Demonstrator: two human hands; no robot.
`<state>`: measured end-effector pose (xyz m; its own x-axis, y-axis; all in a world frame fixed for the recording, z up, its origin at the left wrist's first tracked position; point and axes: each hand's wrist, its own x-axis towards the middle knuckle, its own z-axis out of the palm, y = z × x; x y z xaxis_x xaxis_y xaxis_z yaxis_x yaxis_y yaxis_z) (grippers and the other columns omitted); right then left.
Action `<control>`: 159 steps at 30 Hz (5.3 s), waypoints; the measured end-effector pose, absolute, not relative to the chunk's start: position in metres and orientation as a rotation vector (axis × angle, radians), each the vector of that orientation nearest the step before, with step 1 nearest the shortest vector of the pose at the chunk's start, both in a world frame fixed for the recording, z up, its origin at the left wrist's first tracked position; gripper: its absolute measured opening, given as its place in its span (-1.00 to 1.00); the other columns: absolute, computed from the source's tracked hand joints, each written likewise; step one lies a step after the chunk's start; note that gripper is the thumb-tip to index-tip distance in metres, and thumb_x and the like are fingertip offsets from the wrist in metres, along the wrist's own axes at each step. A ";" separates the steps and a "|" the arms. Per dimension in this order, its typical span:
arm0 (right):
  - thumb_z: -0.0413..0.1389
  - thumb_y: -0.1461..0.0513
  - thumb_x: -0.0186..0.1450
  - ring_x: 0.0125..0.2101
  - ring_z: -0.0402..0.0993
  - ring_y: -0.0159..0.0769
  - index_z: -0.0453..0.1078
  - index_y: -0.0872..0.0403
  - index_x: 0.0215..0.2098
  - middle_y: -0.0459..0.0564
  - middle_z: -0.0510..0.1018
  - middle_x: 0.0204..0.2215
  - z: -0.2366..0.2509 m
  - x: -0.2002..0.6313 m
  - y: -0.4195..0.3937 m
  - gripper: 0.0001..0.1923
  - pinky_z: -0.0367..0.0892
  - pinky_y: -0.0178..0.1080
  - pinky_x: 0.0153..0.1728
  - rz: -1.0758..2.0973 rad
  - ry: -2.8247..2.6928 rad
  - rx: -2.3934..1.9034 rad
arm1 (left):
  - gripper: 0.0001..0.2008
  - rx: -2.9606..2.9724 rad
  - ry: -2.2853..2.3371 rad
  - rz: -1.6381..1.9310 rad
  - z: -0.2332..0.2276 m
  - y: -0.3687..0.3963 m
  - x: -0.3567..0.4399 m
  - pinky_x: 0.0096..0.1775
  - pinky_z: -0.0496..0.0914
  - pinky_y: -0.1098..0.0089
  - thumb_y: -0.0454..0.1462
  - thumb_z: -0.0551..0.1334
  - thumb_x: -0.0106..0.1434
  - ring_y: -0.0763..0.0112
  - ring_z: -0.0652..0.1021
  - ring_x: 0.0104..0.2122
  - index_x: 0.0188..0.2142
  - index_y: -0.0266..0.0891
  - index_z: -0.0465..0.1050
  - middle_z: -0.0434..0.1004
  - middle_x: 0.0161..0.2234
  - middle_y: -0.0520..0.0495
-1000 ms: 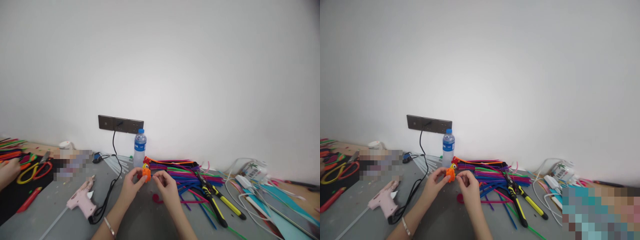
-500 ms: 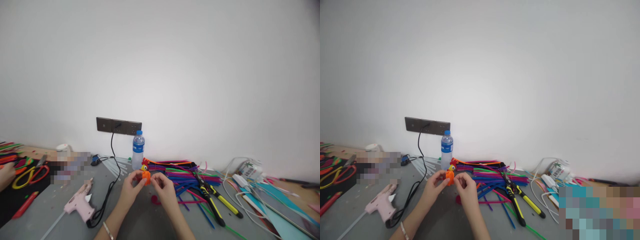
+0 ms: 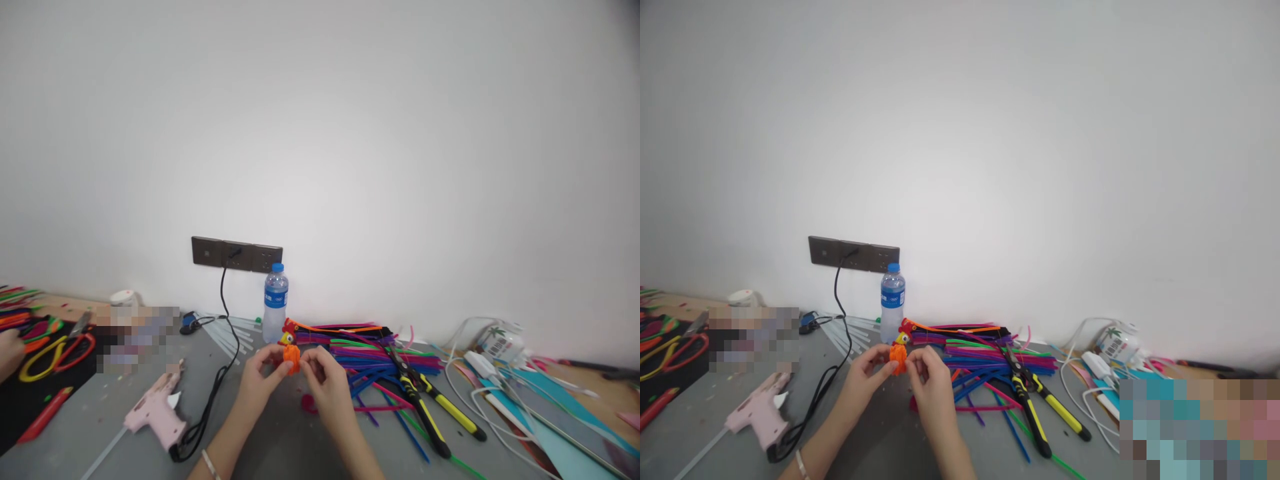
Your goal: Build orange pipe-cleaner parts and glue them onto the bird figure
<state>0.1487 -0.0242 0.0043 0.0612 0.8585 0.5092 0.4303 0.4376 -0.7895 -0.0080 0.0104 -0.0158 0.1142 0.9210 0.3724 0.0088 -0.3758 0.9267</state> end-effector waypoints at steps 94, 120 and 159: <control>0.04 0.35 0.19 -0.57 0.22 -0.38 0.33 0.04 -0.49 -0.14 0.33 -0.56 0.010 0.148 -0.028 -0.87 0.12 -0.37 -0.54 0.324 -1.629 -1.197 | -0.89 1.552 0.924 1.330 -0.006 0.006 -0.009 -0.25 0.40 0.37 -0.26 0.34 0.09 0.25 0.53 -0.35 -0.38 -0.27 0.55 0.60 -0.40 -0.08; 0.06 0.29 0.22 -0.60 0.17 -0.39 0.38 0.08 -0.48 -0.15 0.29 -0.58 0.014 0.152 -0.028 -0.87 0.10 -0.38 -0.59 0.503 -1.538 -1.178 | -0.87 1.564 0.933 1.354 -0.006 0.003 -0.007 -0.25 0.42 0.37 -0.25 0.34 0.09 0.25 0.53 -0.33 -0.36 -0.26 0.56 0.60 -0.39 -0.09; 0.11 0.16 0.24 -0.64 0.09 -0.40 0.41 0.07 -0.45 -0.22 0.12 -0.65 0.017 0.151 -0.033 -0.84 0.07 -0.36 -0.61 0.376 -1.330 -1.175 | -0.66 1.142 0.891 1.455 -0.007 0.010 -0.010 -0.27 0.43 0.37 -0.11 0.45 -0.05 0.26 0.58 -0.34 -0.34 -0.27 0.52 0.64 -0.38 -0.09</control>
<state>0.1514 -0.0326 0.0166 0.2798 0.7903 0.5451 0.3883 0.4261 -0.8171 -0.0098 0.0097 -0.0067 -0.0106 0.9813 0.1923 -0.2748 -0.1878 0.9430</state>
